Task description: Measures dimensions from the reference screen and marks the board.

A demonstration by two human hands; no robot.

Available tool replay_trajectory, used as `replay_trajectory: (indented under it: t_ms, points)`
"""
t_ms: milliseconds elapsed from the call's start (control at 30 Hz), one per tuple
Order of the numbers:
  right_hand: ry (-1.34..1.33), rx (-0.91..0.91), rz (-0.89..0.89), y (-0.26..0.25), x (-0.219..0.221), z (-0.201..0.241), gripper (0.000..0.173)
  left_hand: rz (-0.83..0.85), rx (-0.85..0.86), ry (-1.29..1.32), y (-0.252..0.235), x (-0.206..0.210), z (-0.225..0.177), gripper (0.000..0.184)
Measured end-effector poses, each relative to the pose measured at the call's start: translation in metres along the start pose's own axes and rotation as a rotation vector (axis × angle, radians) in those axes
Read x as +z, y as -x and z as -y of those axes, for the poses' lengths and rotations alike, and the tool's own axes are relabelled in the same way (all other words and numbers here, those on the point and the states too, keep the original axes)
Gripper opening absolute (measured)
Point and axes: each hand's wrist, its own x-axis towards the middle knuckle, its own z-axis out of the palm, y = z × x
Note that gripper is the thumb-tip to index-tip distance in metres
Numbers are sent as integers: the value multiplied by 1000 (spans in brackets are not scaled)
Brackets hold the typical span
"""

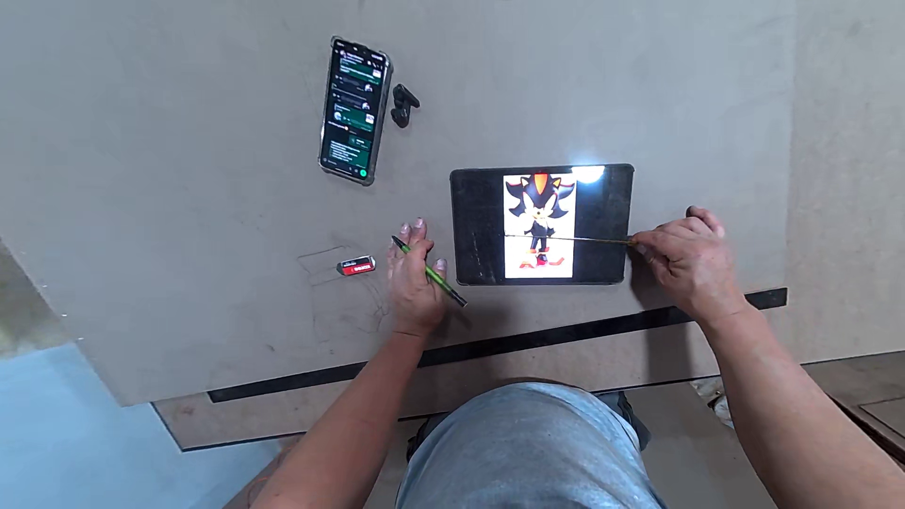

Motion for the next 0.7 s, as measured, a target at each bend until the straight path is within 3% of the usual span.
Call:
replay_trajectory:
  t_ms: [700]
  points:
    - [23,21,10,-2,0,1,28,19,-5,-15,-2,-1,0,39]
